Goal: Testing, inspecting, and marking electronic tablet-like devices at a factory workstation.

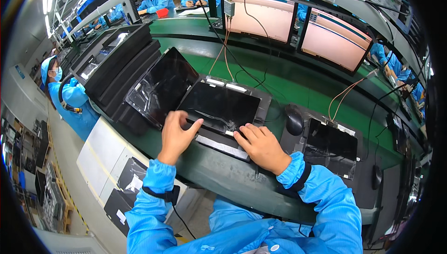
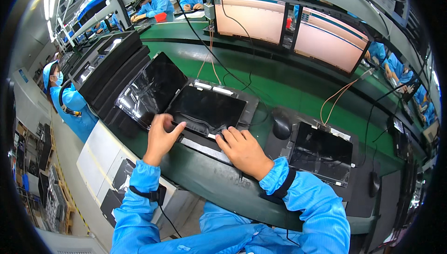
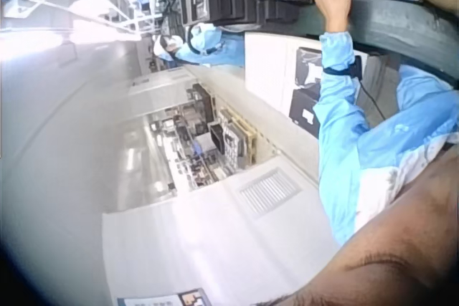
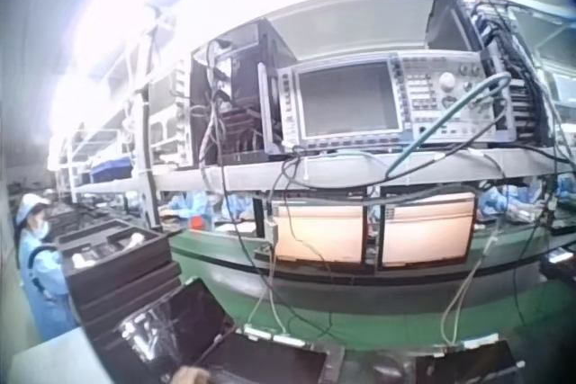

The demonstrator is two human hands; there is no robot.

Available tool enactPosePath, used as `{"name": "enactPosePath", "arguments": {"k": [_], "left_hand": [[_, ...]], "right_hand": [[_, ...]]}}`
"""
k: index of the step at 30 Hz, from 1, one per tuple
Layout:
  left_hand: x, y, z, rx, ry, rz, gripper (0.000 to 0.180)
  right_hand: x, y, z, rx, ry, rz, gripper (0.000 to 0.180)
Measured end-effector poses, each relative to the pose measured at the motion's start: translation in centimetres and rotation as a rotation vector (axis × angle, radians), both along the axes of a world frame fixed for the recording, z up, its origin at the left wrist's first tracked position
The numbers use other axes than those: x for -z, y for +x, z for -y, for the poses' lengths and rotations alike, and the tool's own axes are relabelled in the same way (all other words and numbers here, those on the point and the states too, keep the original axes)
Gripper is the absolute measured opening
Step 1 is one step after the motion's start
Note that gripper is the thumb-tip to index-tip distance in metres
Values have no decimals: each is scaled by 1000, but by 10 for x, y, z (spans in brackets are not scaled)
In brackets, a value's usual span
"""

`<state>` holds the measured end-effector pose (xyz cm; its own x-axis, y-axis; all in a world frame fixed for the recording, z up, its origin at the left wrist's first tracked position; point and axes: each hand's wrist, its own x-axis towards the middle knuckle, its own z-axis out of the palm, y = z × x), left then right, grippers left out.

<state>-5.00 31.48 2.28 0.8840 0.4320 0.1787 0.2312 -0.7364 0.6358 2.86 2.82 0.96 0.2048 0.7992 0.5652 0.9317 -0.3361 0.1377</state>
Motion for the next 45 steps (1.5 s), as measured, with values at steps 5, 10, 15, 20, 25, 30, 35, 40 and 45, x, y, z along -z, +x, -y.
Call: {"name": "enactPosePath", "arguments": {"k": [5, 10, 15, 20, 25, 30, 35, 40, 45], "left_hand": [[28, 13, -22, 162, 186, 39, 93], [33, 20, -34, 230, 309, 101, 98], [24, 27, -36, 231, 407, 58, 97], [9, 29, -37, 247, 464, 12, 102], [5, 39, -35, 331, 544, 0, 116], [7, 50, -38, 365, 568, -51, 124], [-6, 61, -42, 392, 597, -212, 127], [-4, 16, -11, 272, 606, 38, 101], [38, -142, 59, 174, 31, 624, 25]], "right_hand": [[4, -6, -4, 14, -59, -31, 36], [1, 0, -5, -39, -24, -89, 35], [-1, 9, -9, -69, -9, -181, 35], [-6, 7, -13, -55, 37, -368, 39], [-8, 9, -17, -8, -49, -176, 40], [-2, 21, -19, -50, -103, -225, 42], [-16, 19, -10, -191, 33, -324, 34], [-33, -28, 44, -270, -353, -364, 27], [-30, -54, 33, -191, -582, -1, 23]]}}
